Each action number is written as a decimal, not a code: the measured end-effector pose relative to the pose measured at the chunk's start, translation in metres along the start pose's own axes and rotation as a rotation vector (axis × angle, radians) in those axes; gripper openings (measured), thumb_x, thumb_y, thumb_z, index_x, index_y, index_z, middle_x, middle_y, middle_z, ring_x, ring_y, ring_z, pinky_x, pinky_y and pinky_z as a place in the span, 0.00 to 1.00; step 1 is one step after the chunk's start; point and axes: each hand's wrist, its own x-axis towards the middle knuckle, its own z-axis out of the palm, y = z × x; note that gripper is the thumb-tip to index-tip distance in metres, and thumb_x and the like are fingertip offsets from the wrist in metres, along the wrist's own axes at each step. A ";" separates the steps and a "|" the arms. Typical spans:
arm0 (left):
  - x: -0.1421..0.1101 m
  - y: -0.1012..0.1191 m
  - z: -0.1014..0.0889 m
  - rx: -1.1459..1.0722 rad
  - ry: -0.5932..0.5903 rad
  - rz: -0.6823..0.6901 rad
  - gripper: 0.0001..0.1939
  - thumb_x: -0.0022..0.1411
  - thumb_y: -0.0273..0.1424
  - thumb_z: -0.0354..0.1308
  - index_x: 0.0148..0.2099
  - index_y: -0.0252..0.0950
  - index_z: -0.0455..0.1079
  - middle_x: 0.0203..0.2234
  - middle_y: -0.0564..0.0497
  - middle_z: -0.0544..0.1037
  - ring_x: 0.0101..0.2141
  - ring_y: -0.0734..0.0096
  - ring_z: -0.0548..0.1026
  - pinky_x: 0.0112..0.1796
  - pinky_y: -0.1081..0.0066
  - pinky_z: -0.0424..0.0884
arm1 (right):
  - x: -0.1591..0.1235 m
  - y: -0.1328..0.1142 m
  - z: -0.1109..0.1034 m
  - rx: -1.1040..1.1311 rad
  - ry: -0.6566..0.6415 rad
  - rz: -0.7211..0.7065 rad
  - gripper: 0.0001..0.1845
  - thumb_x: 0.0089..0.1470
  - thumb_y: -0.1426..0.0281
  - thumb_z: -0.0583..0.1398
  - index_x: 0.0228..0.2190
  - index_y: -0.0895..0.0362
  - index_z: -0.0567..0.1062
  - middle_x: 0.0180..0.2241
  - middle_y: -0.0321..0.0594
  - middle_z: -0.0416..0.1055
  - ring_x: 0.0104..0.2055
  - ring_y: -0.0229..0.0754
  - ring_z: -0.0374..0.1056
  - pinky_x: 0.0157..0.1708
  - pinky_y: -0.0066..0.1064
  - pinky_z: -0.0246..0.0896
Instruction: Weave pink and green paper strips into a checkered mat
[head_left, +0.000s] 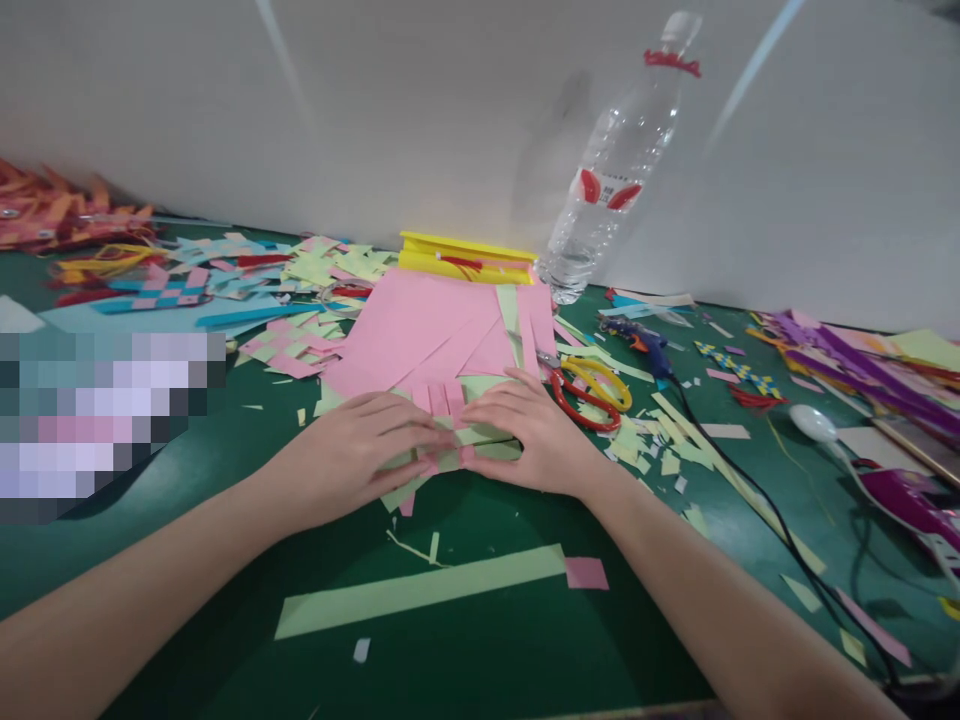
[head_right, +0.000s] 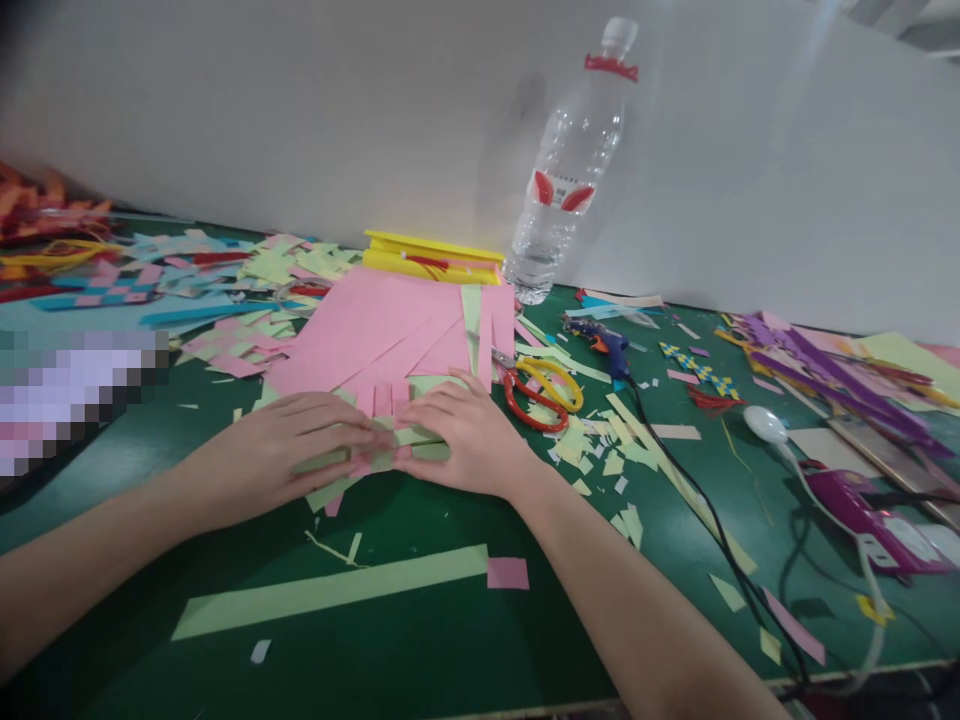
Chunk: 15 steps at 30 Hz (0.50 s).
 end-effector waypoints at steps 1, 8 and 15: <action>0.000 0.000 0.000 -0.003 0.009 -0.019 0.14 0.69 0.35 0.47 0.52 0.40 0.69 0.44 0.49 0.77 0.45 0.64 0.73 0.47 0.63 0.67 | 0.000 0.000 0.000 0.004 -0.010 -0.008 0.17 0.53 0.58 0.61 0.41 0.53 0.75 0.42 0.38 0.76 0.47 0.42 0.69 0.60 0.45 0.47; 0.001 0.002 0.000 0.053 0.013 -0.200 0.21 0.64 0.47 0.51 0.49 0.37 0.67 0.43 0.47 0.75 0.46 0.60 0.71 0.46 0.63 0.66 | 0.000 0.000 0.002 -0.021 0.042 0.051 0.18 0.52 0.56 0.61 0.39 0.55 0.76 0.38 0.40 0.76 0.44 0.43 0.69 0.58 0.44 0.49; -0.002 0.002 0.001 0.072 0.010 -0.155 0.18 0.59 0.45 0.58 0.47 0.39 0.70 0.40 0.49 0.75 0.42 0.60 0.71 0.44 0.61 0.62 | 0.001 -0.001 0.001 -0.038 0.004 -0.008 0.21 0.50 0.53 0.63 0.38 0.56 0.77 0.36 0.39 0.75 0.41 0.42 0.68 0.57 0.44 0.50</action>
